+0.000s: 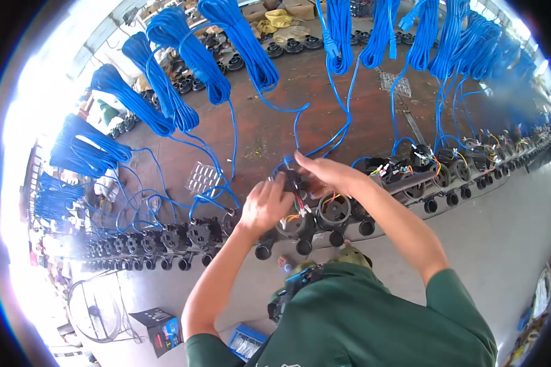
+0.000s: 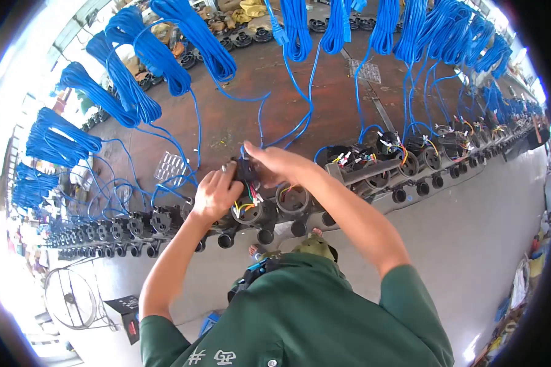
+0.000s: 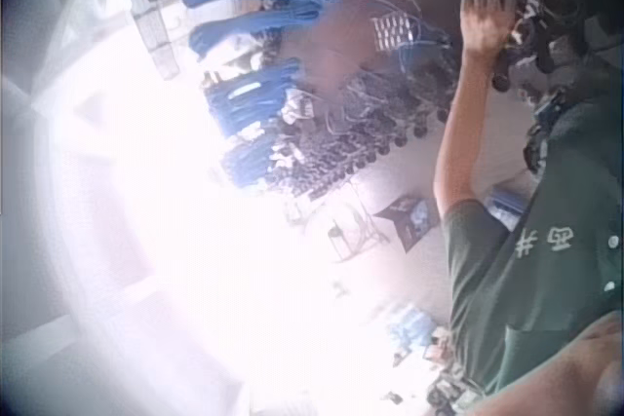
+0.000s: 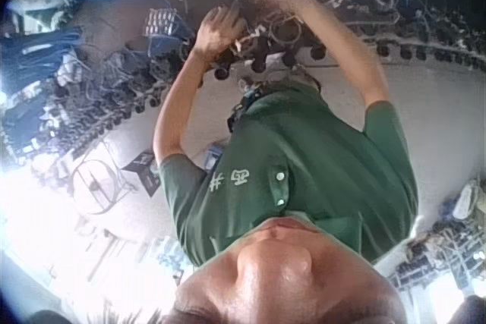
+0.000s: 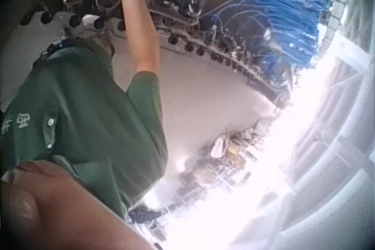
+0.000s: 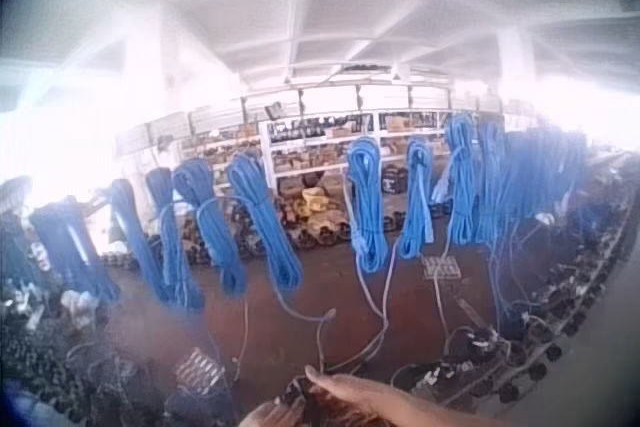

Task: The person assembles a series of pumps on a long workbench by hand and using a tool.

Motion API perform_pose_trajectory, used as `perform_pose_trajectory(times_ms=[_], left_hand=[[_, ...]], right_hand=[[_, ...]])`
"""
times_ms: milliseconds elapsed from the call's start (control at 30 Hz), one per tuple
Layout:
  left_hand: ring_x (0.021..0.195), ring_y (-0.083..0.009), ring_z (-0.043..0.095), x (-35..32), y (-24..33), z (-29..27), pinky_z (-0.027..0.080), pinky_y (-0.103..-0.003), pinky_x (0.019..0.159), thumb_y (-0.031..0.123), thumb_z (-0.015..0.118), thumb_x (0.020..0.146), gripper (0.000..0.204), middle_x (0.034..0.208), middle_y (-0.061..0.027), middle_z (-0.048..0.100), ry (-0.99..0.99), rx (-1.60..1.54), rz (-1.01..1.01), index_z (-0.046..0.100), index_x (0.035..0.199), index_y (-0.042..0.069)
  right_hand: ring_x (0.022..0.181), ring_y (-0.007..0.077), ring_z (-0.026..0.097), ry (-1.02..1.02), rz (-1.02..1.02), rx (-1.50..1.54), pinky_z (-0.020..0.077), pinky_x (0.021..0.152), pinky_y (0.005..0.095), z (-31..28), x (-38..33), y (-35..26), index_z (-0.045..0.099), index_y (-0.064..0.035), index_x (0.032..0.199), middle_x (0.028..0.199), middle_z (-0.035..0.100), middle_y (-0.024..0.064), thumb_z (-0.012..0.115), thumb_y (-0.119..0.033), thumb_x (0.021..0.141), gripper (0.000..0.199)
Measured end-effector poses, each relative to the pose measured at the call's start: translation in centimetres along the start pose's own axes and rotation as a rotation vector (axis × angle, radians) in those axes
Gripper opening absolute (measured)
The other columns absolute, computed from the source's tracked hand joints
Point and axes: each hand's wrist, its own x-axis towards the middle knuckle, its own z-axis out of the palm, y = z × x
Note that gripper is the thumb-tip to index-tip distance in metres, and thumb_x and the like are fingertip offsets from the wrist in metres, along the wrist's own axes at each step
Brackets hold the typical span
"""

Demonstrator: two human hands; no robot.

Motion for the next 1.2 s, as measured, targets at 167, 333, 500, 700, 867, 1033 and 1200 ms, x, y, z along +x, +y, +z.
perform_pose_trajectory(times_ms=[167, 333, 500, 700, 867, 1033, 1200], left_hand=[[0.083, -0.0207, 0.067, -0.2, 1.2, 0.2, 0.055, -0.033, 0.076, 0.016, 0.074, 0.071, 0.017, 0.114, -0.0162, 0.073, 0.134, -0.161, 0.272, 0.064, 0.083, 0.008], [0.106, -0.0307, 0.066, -1.0, 1.5, -1.1, 0.055, -0.04, 0.09, 0.015, 0.083, 0.069, 0.041, 0.126, -0.0176, 0.065, 0.19, -0.26, 0.102, 0.065, 0.106, 0.008], [0.113, -0.0306, 0.065, -4.7, 4.0, 0.9, 0.052, -0.041, 0.098, 0.04, 0.095, 0.074, 0.077, 0.123, -0.0198, 0.065, 0.074, -1.187, -1.126, 0.063, 0.128, -0.004], [0.09, -0.0206, 0.073, -4.4, 5.7, 5.0, 0.056, -0.037, 0.079, 0.046, 0.095, 0.073, 0.062, 0.095, -0.0137, 0.077, -0.302, -1.168, -1.172, 0.076, 0.106, -0.002], [0.104, -0.0358, 0.071, -4.5, 5.3, 4.5, 0.054, -0.046, 0.093, 0.035, 0.09, 0.07, 0.048, 0.101, -0.0191, 0.076, -0.278, -1.071, -1.308, 0.077, 0.096, -0.003], [0.121, -0.0367, 0.054, -8.0, 8.3, 7.1, 0.047, -0.047, 0.1, 0.016, 0.083, 0.073, 0.043, 0.121, -0.0169, 0.062, 0.031, -0.445, -0.988, 0.07, 0.107, -0.006], [0.128, -0.0411, 0.049, -8.6, 10.1, 5.2, 0.044, -0.054, 0.103, 0.032, 0.081, 0.082, 0.047, 0.143, -0.0228, 0.052, -0.173, -0.343, -0.89, 0.074, 0.11, -0.006]], right_hand=[[0.066, 0.0134, 0.057, 0.075, 0.283, -0.094, 0.0492, 0.063, 0.033, 0.2, 6.1, 1.6, 0.067, -0.0156, 0.087, 0.079, 0.062, -0.0024, 0.064, -0.071, 0.096, 0.056], [0.085, 0.0202, 0.072, -0.078, 0.19, -0.011, 0.0599, 0.075, 0.0349, -0.9, 5.8, 2.7, 0.072, -0.0049, 0.11, 0.098, 0.074, 0.0074, 0.066, -0.03, 0.102, 0.026], [0.104, 0.0214, 0.075, -0.207, -0.171, 0.239, 0.0613, 0.094, 0.0366, 0.0, 2.4, 2.4, 0.068, 0.0005, 0.127, 0.12, 0.075, 0.0097, 0.052, -0.016, 0.108, 0.03], [0.104, 0.0165, 0.073, -0.059, -0.219, 0.259, 0.0613, 0.092, 0.0343, -0.7, 4.1, 3.8, 0.068, -0.0022, 0.128, 0.117, 0.074, 0.006, 0.061, -0.02, 0.108, 0.027], [0.106, 0.0164, 0.072, -0.124, -0.257, 0.134, 0.0594, 0.092, 0.0341, 0.1, 3.7, 2.3, 0.068, -0.0031, 0.127, 0.116, 0.073, 0.0058, 0.063, -0.032, 0.108, 0.035], [0.097, 0.0116, 0.068, 0.147, -0.296, -0.037, 0.0532, 0.088, 0.0291, 2.5, 5.3, 4.9, 0.073, -0.0036, 0.117, 0.107, 0.074, 0.0021, 0.063, -0.029, 0.109, 0.028], [0.098, 0.0095, 0.065, 0.223, -0.454, -0.281, 0.0512, 0.09, 0.0273, 2.5, 5.8, 7.4, 0.072, -0.002, 0.118, 0.107, 0.073, 0.0017, 0.059, -0.021, 0.111, 0.024]])
